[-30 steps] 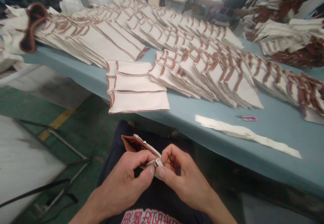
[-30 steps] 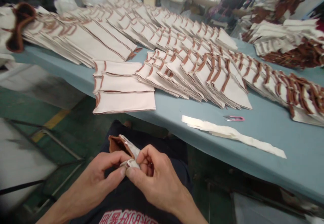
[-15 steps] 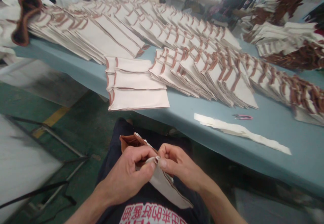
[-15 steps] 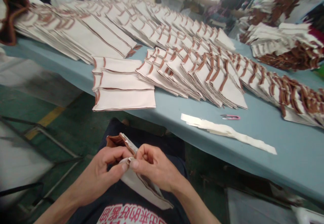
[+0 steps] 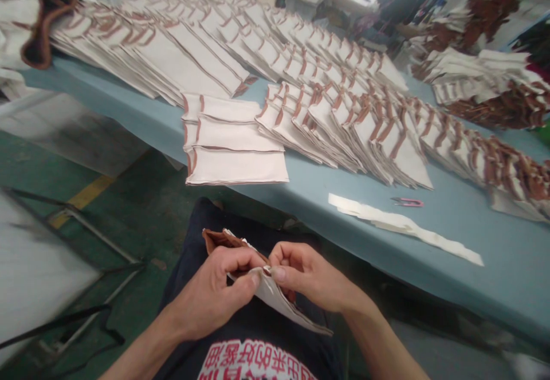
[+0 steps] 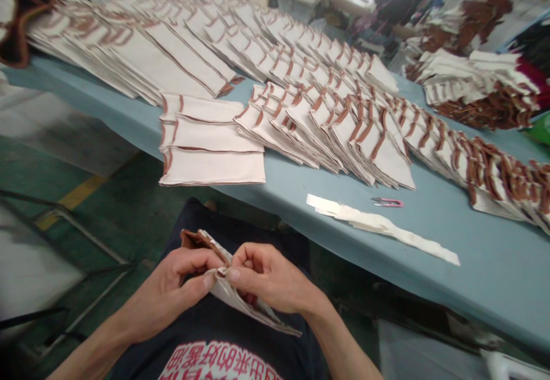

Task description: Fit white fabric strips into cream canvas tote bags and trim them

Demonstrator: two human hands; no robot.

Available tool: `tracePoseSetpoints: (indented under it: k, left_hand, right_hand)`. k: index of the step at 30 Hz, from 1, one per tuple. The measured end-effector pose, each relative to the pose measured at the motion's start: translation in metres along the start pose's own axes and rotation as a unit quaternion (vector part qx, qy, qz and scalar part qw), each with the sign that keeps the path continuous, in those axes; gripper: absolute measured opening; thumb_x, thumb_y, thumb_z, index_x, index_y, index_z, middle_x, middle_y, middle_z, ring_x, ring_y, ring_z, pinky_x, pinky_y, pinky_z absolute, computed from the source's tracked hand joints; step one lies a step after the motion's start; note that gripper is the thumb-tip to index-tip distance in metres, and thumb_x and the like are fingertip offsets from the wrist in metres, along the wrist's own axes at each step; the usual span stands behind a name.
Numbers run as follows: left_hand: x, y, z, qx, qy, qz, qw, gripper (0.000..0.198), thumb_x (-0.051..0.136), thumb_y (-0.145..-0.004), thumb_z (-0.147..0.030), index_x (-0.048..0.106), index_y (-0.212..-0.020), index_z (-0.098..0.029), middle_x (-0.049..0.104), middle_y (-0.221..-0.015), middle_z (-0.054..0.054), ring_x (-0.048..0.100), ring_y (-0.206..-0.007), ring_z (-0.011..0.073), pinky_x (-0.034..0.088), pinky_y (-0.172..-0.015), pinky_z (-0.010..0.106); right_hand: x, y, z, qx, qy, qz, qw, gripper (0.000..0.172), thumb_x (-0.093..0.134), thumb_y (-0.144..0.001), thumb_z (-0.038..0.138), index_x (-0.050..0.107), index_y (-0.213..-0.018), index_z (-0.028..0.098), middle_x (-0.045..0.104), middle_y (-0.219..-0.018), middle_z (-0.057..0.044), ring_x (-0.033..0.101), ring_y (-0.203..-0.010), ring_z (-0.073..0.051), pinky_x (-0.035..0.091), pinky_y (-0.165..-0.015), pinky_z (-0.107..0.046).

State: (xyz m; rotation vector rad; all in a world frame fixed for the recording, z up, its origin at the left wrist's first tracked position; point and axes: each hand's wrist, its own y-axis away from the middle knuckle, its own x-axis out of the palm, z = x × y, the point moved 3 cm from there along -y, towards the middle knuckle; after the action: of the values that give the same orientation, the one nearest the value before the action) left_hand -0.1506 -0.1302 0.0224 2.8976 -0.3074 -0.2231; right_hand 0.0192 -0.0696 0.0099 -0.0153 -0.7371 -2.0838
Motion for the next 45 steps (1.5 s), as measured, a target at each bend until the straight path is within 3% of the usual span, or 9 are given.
tracePoseSetpoints:
  k: [3,15,20,22,25,28,32,38,45]
  left_hand:
    - [0.001,0.002,-0.004,0.003,-0.009,0.013,1.0,0.025,0.054,-0.087,-0.032,0.071,-0.076,-0.017,0.071,-0.076,0.003,0.063,-0.074,0.0195,0.046,-0.071,0.027]
    - [0.004,-0.002,-0.004,0.036,-0.028,-0.031,0.999,0.019,0.053,-0.086,-0.022,0.066,-0.072,-0.017,0.065,-0.07,-0.002,0.056,-0.067,0.0141,0.042,-0.066,0.024]
    - [0.004,0.0,0.0,0.019,-0.001,-0.032,0.999,0.021,0.051,-0.087,-0.023,0.067,-0.074,-0.017,0.066,-0.071,-0.002,0.058,-0.069,0.0149,0.043,-0.067,0.024]
    - [0.004,0.0,0.0,0.002,0.009,-0.032,0.999,0.021,0.052,-0.087,-0.024,0.068,-0.075,-0.016,0.067,-0.073,-0.001,0.06,-0.07,0.016,0.045,-0.067,0.024]
    - [0.005,-0.001,0.001,-0.016,0.011,-0.044,0.999,0.022,0.052,-0.087,-0.027,0.067,-0.076,-0.016,0.066,-0.073,0.0,0.059,-0.071,0.0166,0.045,-0.067,0.025]
    - [0.007,-0.002,0.003,-0.022,0.01,-0.06,0.998,0.022,0.054,-0.088,-0.028,0.068,-0.076,-0.016,0.066,-0.072,0.0,0.058,-0.07,0.0164,0.045,-0.066,0.024]
    - [0.011,-0.003,0.004,-0.02,0.015,-0.081,0.996,0.02,0.054,-0.084,-0.024,0.07,-0.078,-0.016,0.07,-0.075,0.001,0.062,-0.072,0.0175,0.048,-0.068,0.025]
    - [0.014,-0.002,0.006,0.006,0.01,-0.123,0.992,0.02,0.056,-0.085,-0.025,0.073,-0.078,-0.016,0.072,-0.075,0.002,0.063,-0.071,0.0174,0.049,-0.068,0.024]
    - [0.018,0.006,0.02,-0.036,0.025,-0.112,0.993,0.023,0.055,-0.081,-0.031,0.069,-0.075,-0.015,0.064,-0.068,0.001,0.056,-0.064,0.0158,0.045,-0.06,0.023]
  right_hand:
    - [-0.002,0.001,0.003,0.018,0.0,0.011,1.0,0.064,0.081,-0.072,0.075,0.055,-0.082,0.018,0.057,-0.063,0.006,0.051,-0.054,-0.007,0.042,-0.053,-0.019]
    - [0.001,-0.006,-0.003,0.035,-0.012,0.015,0.999,0.061,0.084,-0.071,0.071,0.055,-0.082,0.018,0.063,-0.063,0.004,0.057,-0.052,-0.007,0.048,-0.055,-0.019]
    - [0.002,-0.003,0.005,-0.008,0.071,-0.03,0.997,0.031,0.073,-0.089,0.045,0.055,-0.083,0.02,0.062,-0.066,0.004,0.054,-0.055,-0.009,0.043,-0.054,-0.021]
    - [0.002,0.002,0.013,-0.037,0.164,-0.067,0.983,0.017,0.064,-0.093,0.031,0.057,-0.082,0.02,0.061,-0.066,0.004,0.052,-0.055,-0.01,0.038,-0.052,-0.021]
    - [0.007,0.011,0.024,-0.063,0.301,-0.117,0.944,0.018,0.059,-0.097,0.029,0.06,-0.081,0.021,0.06,-0.065,0.005,0.05,-0.055,-0.01,0.033,-0.051,-0.022]
    - [0.013,0.018,0.029,-0.095,0.389,-0.169,0.9,0.02,0.061,-0.098,0.035,0.064,-0.084,0.021,0.065,-0.07,0.002,0.057,-0.06,-0.013,0.036,-0.056,-0.024]
    - [0.019,0.021,0.023,-0.133,0.445,-0.235,0.854,0.007,0.066,-0.09,0.027,0.065,-0.088,0.02,0.07,-0.08,-0.002,0.065,-0.072,-0.017,0.041,-0.066,-0.027]
    - [0.019,0.017,-0.006,-0.094,0.283,-0.255,0.92,0.014,0.059,-0.091,0.033,0.061,-0.084,0.022,0.063,-0.074,0.001,0.059,-0.066,-0.015,0.043,-0.062,-0.026]
    - [0.03,0.015,-0.032,-0.065,0.23,-0.271,0.933,0.017,0.057,-0.09,0.037,0.06,-0.085,0.021,0.06,-0.069,0.002,0.057,-0.063,-0.015,0.041,-0.062,-0.027]
